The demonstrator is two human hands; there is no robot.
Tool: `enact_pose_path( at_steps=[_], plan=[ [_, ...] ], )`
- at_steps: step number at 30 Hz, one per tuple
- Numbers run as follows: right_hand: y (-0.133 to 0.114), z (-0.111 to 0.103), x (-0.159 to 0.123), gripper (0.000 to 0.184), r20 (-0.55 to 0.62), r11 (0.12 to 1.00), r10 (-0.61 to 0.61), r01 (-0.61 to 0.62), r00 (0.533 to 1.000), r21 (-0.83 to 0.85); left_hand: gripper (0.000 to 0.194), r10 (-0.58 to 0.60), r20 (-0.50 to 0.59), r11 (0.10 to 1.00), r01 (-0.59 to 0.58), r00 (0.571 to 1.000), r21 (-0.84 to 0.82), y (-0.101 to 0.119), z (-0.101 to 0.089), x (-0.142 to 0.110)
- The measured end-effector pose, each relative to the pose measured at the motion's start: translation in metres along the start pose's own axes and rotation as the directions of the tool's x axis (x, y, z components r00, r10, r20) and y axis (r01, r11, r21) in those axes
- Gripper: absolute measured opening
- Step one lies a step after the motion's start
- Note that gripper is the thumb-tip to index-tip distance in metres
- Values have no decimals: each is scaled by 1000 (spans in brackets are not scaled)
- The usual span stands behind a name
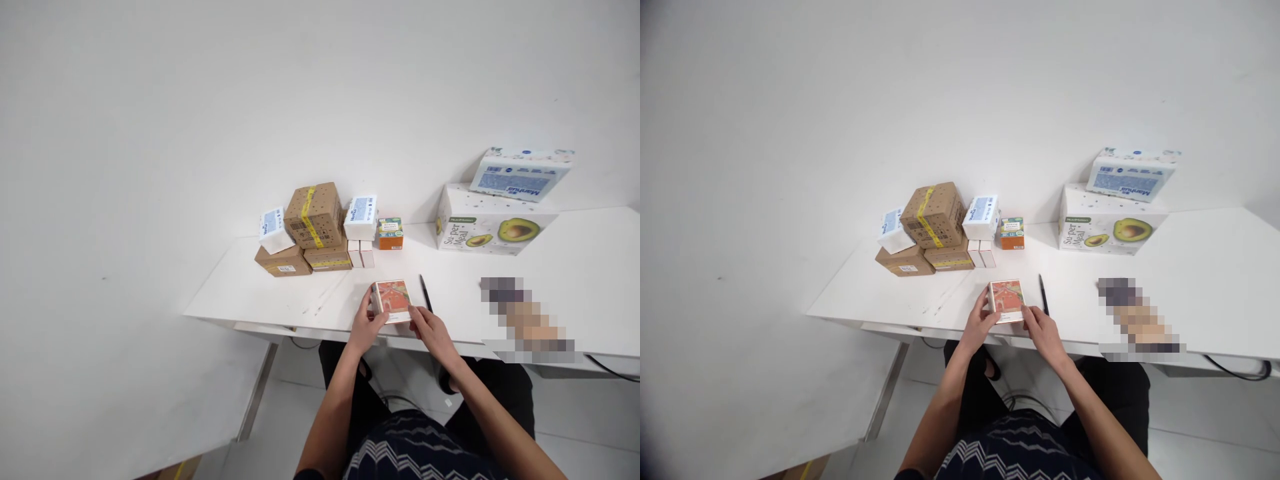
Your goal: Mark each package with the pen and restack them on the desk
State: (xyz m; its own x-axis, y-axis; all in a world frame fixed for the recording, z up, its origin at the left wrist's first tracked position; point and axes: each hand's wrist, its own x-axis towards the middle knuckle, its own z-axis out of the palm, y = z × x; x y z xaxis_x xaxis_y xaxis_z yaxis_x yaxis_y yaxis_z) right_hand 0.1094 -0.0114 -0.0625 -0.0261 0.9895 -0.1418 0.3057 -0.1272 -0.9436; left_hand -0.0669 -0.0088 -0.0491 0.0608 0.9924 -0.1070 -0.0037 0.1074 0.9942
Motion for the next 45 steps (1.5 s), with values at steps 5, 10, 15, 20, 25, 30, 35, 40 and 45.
enact_pose_path(
  at_steps=[5, 10, 15, 20, 25, 30, 35, 40, 45],
  plan=[
    [2, 10, 4, 47, 35, 998, -45, 47, 998, -40, 69, 237, -229, 873, -104, 944, 476, 22, 7, -14],
    [3, 2, 11, 47, -1, 985, -79, 78, 997, -153, 59, 314, -264, 672, -17, 912, 741, 29, 14, -15],
    [7, -25, 28, 47, -167, 885, -135, 43, 977, -464, 60, 310, -221, 655, -39, 925, 755, 17, 18, -12],
    [8, -29, 46, 49, -88, 686, -19, -51, 996, -726, 71, 227, -175, 788, -75, 958, 611, 13, 16, -15],
    [8, -31, 55, 48, -44, 758, -13, -19, 999, -652, 67, 281, -171, 802, -133, 944, 582, 3, 12, -20],
    [10, -50, 45, 40, -10, 900, -35, 27, 999, -435, 32, 547, -97, 614, -320, 831, 722, -19, 7, -24],
    [-6, -62, 31, 29, 5, 897, -43, 37, 999, 440, 20, 676, 8, 455, -426, 736, 782, -26, 9, -20],
    [-42, -49, 21, 24, -1, 806, -158, 130, 987, 578, 21, 677, -15, 477, -423, 736, 771, -27, 15, -17],
    [-63, -19, 25, 26, -31, 911, -120, 123, 992, 394, 22, 627, -36, 517, -382, 778, 766, -26, 18, -17]
  ],
)
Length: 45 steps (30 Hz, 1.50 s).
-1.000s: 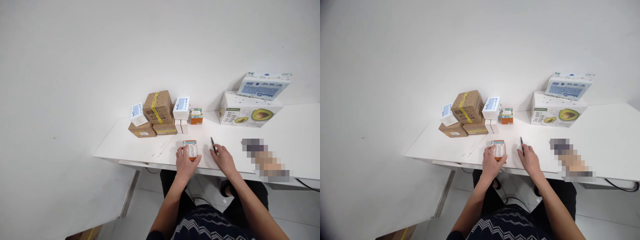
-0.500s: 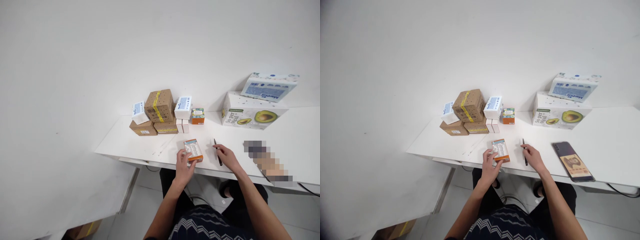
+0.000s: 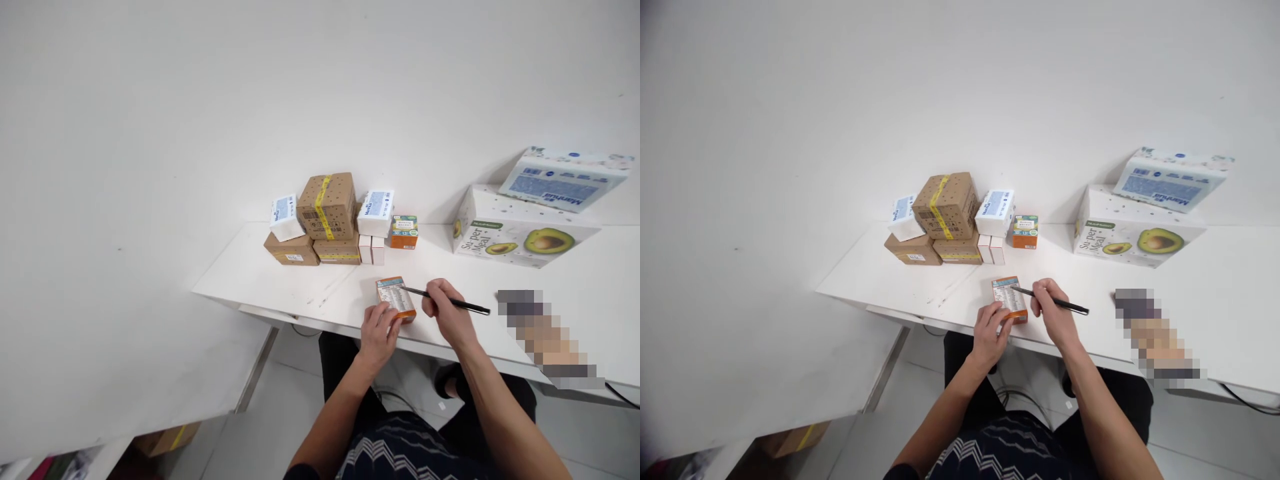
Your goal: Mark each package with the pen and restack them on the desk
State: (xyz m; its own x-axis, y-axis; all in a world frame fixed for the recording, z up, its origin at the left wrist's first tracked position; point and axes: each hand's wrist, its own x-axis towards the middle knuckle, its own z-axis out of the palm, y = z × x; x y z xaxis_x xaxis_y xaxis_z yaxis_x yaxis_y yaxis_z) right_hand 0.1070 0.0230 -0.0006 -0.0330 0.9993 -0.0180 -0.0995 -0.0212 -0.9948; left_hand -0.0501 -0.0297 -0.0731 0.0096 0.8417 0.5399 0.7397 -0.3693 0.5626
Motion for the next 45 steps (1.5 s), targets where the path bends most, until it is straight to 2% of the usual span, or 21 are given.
enact_pose_path(
  at_steps=[5, 9, 13, 22, 33, 45],
  plan=[
    [5, 23, 12, 28, 161, 998, 65, -60, 985, -32, 24, 16, 1, 1000, -16, 1000, 17, 3, -2, 3],
    [12, 33, 19, 21, 124, 986, -3, 24, 992, -167, 25, 47, 0, 999, -47, 999, 5, 2, -1, 3],
    [17, 39, 23, 26, 74, 967, -18, 36, 997, -252, 24, 61, -22, 998, -61, 998, 21, 0, 1, 2],
    [20, 46, 26, 28, 211, 926, -115, 182, 971, -331, 25, 30, -39, 1000, -30, 999, -4, -2, 3, -1],
    [22, 48, 25, 25, 205, 846, -168, 248, 964, -471, 23, 25, -33, 999, -26, 999, -23, -3, 3, 0],
    [26, 47, 27, 20, 207, 836, -212, 287, 955, -468, 20, 93, -106, 996, -93, 990, 7, -5, 7, 1]
  ],
)
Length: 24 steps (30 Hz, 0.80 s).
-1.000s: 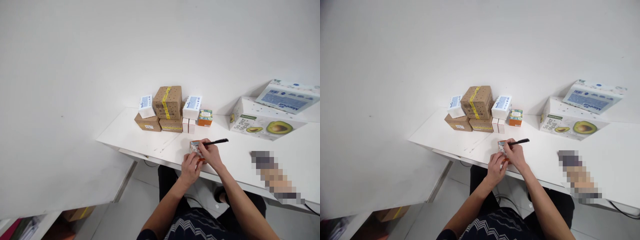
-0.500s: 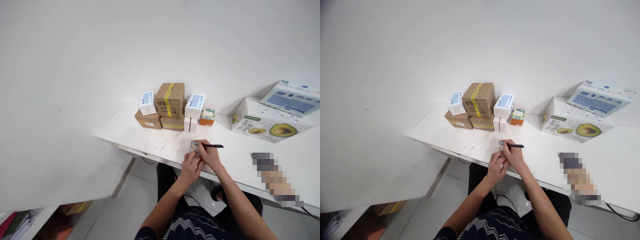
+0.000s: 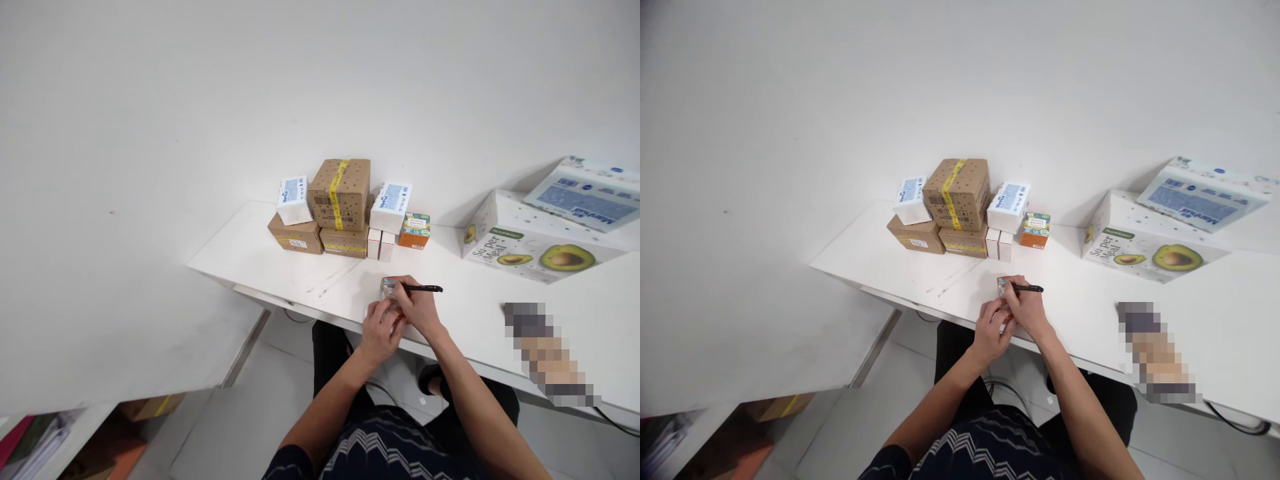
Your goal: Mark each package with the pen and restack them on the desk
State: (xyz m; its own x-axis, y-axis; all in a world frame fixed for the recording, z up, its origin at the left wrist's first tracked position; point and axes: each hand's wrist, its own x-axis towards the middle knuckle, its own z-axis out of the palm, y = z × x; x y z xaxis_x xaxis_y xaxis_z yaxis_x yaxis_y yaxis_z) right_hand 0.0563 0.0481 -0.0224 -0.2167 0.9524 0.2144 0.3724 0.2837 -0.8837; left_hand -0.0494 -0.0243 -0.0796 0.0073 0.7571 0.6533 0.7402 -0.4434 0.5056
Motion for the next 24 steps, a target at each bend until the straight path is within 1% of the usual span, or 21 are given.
enact_pose_path(
  at_steps=[3, 5, 8, 10, 12, 13, 14, 15, 16, 17, 18, 19, 20, 21, 24],
  plan=[
    [0, 0, 0, 20, 0, 999, 5, -5, 1000, 37, 19, 7, -3, 1000, -7, 1000, -3, 1, -1, 1],
    [0, 1, -1, 20, -32, 996, 23, -20, 999, 84, 19, 5, -4, 1000, -5, 1000, -2, 2, -2, 2],
    [1, 0, -4, 24, -166, 986, 79, -53, 983, 155, 19, 15, -12, 1000, -15, 1000, 8, 2, -3, 3],
    [8, -6, -8, 26, -284, 980, 117, -65, 952, 186, 19, 23, -26, 1000, -22, 999, 21, 2, -3, 3],
    [20, -17, -13, 26, -385, 986, 124, -70, 915, 152, 18, 28, -42, 999, -27, 999, 32, 2, -2, 2],
    [28, -24, -15, 26, -410, 994, 95, -68, 907, 81, 18, 30, -49, 999, -29, 998, 36, 1, -2, 2],
    [37, -32, -17, 27, -403, 998, 42, -61, 914, -34, 18, 32, -54, 999, -30, 998, 37, 1, -2, 1],
    [46, -39, -19, 28, -352, 981, -26, -44, 936, -189, 18, 33, -53, 999, -31, 998, 38, 0, -1, 1],
    [55, -46, -20, 30, -256, 928, -84, -18, 963, -372, 18, 33, -51, 999, -31, 998, 37, 0, -1, 1],
    [63, -51, -20, 34, -143, 841, -110, 15, 984, -541, 18, 32, -47, 999, -30, 998, 33, -1, -1, 0],
    [70, -55, -20, 39, -41, 740, -102, 48, 994, -670, 18, 32, -46, 999, -31, 998, 28, -1, -1, 0],
    [75, -57, -20, 44, 28, 651, -72, 68, 997, -756, 18, 34, -46, 999, -33, 998, 23, -2, -1, 0],
    [79, -57, -19, 48, 61, 588, -38, 71, 997, -805, 18, 39, -49, 999, -38, 998, 20, -2, -1, 0],
    [82, -55, -19, 50, 68, 555, -15, 64, 998, -830, 18, 45, -52, 999, -44, 998, 19, -3, -1, 0],
    [83, -49, -17, 53, 44, 533, 11, 31, 999, -846, 19, 64, -46, 998, -63, 997, 21, -4, 0, 0]
  ],
)
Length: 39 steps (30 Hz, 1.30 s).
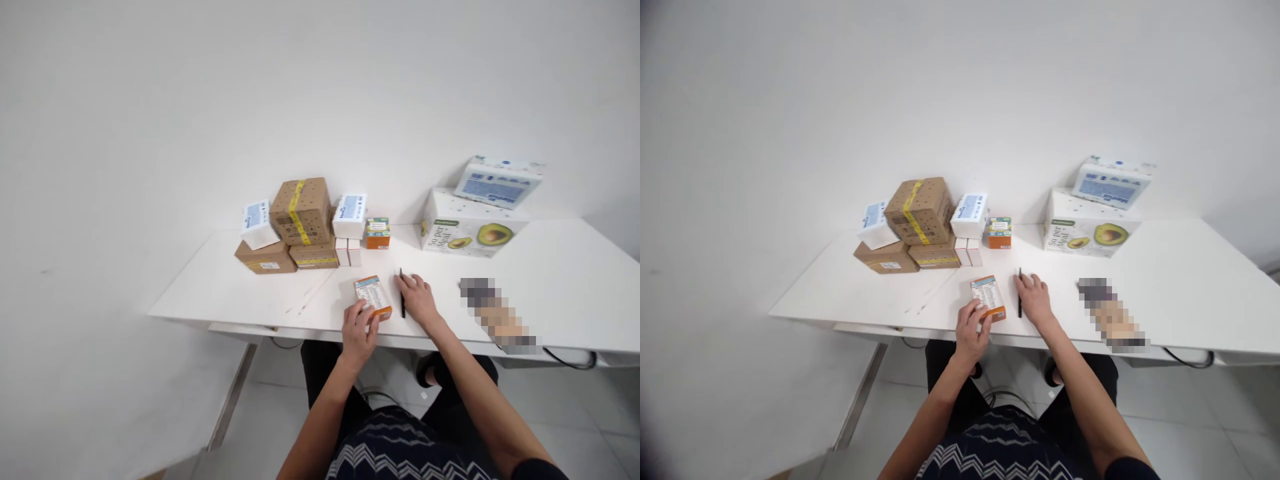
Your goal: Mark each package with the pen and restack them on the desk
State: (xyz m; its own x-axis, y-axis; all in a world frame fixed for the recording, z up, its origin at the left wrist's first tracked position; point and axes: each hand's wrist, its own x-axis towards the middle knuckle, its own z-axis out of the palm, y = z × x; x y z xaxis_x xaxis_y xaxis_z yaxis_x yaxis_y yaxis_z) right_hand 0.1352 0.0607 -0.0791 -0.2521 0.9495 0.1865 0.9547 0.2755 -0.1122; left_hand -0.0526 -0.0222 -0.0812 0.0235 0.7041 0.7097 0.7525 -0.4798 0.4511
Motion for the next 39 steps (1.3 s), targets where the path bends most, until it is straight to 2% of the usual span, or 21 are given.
enact_pose_path(
  at_steps=[4, 7, 8, 10, 12, 13, 15, 17, 19, 25, 27, 29, 30, 32, 34, 35, 37, 39],
  plan=[
    [7, -10, -10, 55, -8, 997, 78, -78, 997, -28, 20, 20, 17, 1000, -19, 1000, -19, -2, 1, 1],
    [33, -29, -36, 48, -59, 969, 239, -242, 969, -53, 22, 31, 4, 999, -31, 1000, -30, -3, 2, -1],
    [44, -35, -47, 48, -85, 938, 338, -343, 937, -58, 22, 32, -2, 999, -32, 999, -31, -3, 2, -1],
    [69, -45, -67, 56, -103, 822, 559, -566, 823, -55, 22, 34, -8, 999, -35, 999, -29, -2, 3, -2],
    [91, -50, -84, 70, -35, 702, 711, -712, 702, -29, 22, 33, -13, 999, -33, 999, -25, -2, 3, -3],
    [101, -50, -90, 74, 20, 672, 740, -741, 672, -4, 21, 33, -14, 999, -33, 999, -23, -1, 3, -3],
    [115, -47, -96, 74, 78, 682, 726, -730, 684, 47, 21, 32, -11, 999, -32, 999, -21, -1, 3, -3],
    [123, -42, -97, 69, 57, 722, 681, -682, 730, 118, 22, 29, -9, 999, -30, 1000, -20, -2, 2, -4],
    [126, -38, -95, 63, 5, 736, 661, -649, 750, 193, 22, 25, -9, 999, -25, 1000, -24, -3, 2, -4],
    [119, -47, -93, 64, -20, 654, 733, -696, 680, 297, 22, 21, -10, 1000, -21, 1000, -23, -4, 1, -4],
    [111, -55, -96, 64, 24, 589, 755, -693, 655, 416, 22, 13, -1, 1000, -13, 1000, -16, -4, 1, -5],
    [98, -65, -98, 62, 132, 433, 763, -652, 632, 623, 22, 11, -3, 1000, -11, 1000, -21, -5, 1, -5],
    [88, -72, -98, 58, 210, 300, 753, -609, 624, 734, 22, 11, -8, 1000, -11, 1000, -24, -5, 1, -5],
    [64, -85, -98, 48, 395, -53, 665, -487, 634, 872, 21, 10, -11, 1000, -10, 1000, -24, -6, 1, -6],
    [36, -98, -96, 44, 570, -412, 478, -402, 668, 817, 21, 6, -8, 1000, -6, 1000, -22, -5, 1, -6],
    [22, -104, -95, 46, 620, -546, 392, -371, 680, 751, 22, 5, -4, 1000, -6, 1000, -20, -4, 1, -5],
    [-6, -110, -93, 50, 677, -706, 216, -367, 704, 607, 22, 6, -3, 1000, -6, 1000, -17, -2, -1, -4],
    [-29, -112, -91, 48, 673, -775, 70, -384, 737, 501, 22, -2, 6, 1000, 2, 1000, -15, 2, -3, -3]
  ],
)
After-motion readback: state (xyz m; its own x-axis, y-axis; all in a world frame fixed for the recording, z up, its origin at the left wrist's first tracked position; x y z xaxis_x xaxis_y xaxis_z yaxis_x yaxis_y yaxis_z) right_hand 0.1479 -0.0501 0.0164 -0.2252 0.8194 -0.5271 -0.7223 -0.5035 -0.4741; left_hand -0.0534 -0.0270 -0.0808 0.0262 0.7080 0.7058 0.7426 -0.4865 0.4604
